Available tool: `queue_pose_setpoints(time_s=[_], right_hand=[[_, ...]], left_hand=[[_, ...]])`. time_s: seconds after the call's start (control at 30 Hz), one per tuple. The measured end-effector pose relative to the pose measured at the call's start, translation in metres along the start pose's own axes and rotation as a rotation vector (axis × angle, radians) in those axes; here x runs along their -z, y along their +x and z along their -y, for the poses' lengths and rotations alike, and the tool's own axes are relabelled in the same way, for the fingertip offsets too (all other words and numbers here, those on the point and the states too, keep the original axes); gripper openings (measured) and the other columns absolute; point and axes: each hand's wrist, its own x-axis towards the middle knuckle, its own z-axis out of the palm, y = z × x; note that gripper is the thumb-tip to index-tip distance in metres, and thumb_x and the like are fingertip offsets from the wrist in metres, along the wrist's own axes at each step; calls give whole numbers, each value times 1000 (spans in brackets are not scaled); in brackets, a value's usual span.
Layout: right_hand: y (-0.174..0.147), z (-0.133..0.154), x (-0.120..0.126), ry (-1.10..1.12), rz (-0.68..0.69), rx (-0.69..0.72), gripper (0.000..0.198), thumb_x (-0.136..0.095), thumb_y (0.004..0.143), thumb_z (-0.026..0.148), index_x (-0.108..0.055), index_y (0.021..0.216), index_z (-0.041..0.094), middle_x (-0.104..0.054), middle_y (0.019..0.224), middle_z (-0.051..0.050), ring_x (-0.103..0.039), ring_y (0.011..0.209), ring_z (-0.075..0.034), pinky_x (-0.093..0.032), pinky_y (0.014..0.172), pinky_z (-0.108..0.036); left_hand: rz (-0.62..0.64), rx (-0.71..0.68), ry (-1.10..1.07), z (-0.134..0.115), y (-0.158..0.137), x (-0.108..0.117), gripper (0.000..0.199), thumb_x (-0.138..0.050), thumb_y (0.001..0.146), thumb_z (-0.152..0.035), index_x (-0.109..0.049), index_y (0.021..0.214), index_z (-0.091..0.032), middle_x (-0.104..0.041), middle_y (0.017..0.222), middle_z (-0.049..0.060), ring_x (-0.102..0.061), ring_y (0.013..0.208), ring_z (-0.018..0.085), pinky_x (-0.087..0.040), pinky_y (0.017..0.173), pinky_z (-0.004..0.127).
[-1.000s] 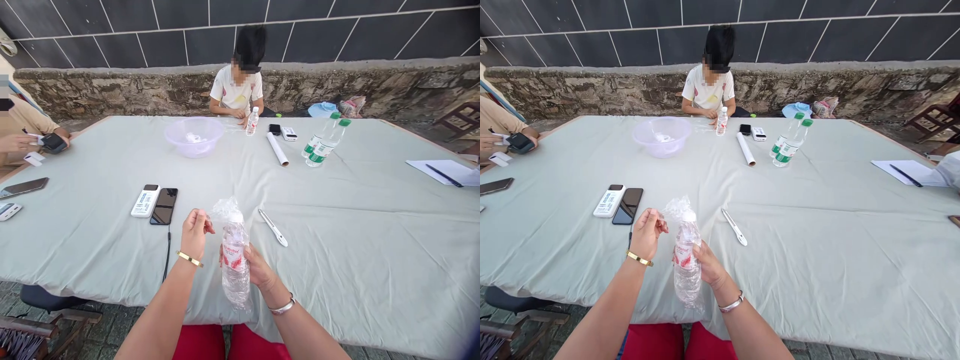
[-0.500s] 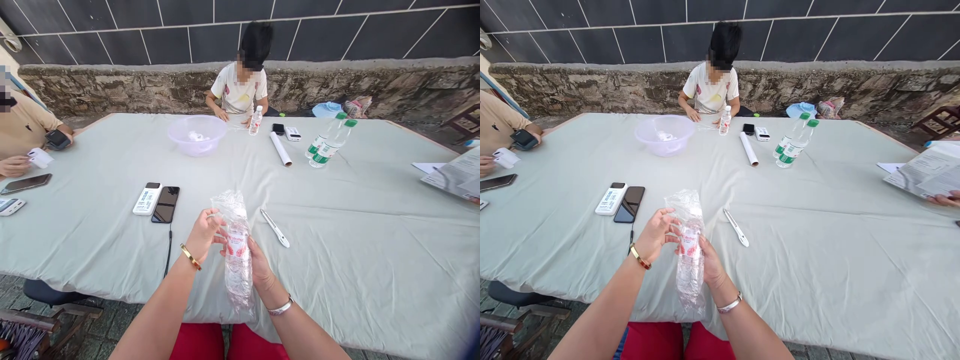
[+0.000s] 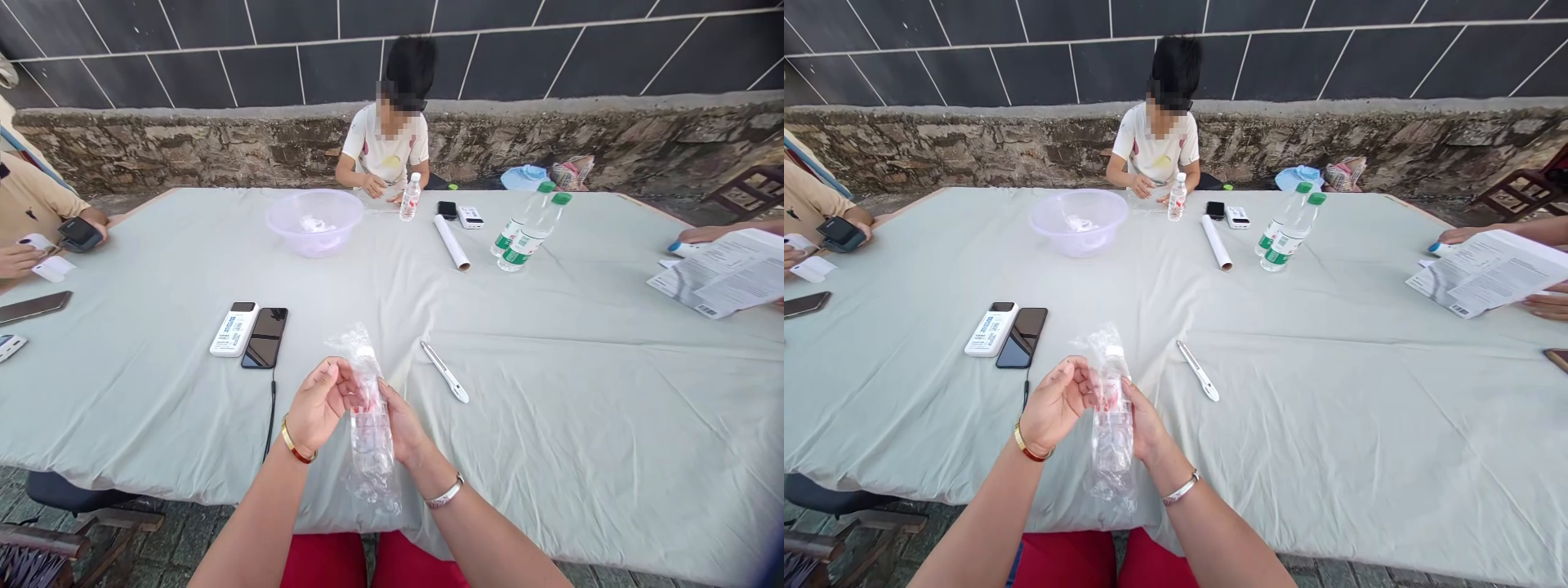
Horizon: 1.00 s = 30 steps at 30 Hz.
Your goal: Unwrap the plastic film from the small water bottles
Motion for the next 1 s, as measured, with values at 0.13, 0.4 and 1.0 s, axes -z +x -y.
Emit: queue_pose_setpoints(time_s=[0.13,0.4,1.0], right_hand=[[0,0,-1,38,-1,10,21,-63,81,39,-62,82,18,-66,68,1,-61,59,-13,-48,58,-25],[5,0,-8,-79,-135,216,29,-76,67,38,-61,84,21,-67,74,2,-62,67,-16,-49,66,-28],[-4,21,-12,-327,26,474,49,-79,63,32,-54,105,28,-65,96,1,-63,86,-18,-50,80,-34]], left_hand=[[-270,-70,199,15,-4,20,34,-73,66,-42,-58,84,-17,-63,76,2,-61,68,14,-49,66,29],[-340,26,391,46,-19,34,45,-64,69,-58,-66,86,-17,-67,86,7,-62,76,19,-49,65,30],[-457,-133,435,22,-23,55,38,-66,69,-54,-63,71,-16,-62,74,4,-58,70,14,-44,57,23]])
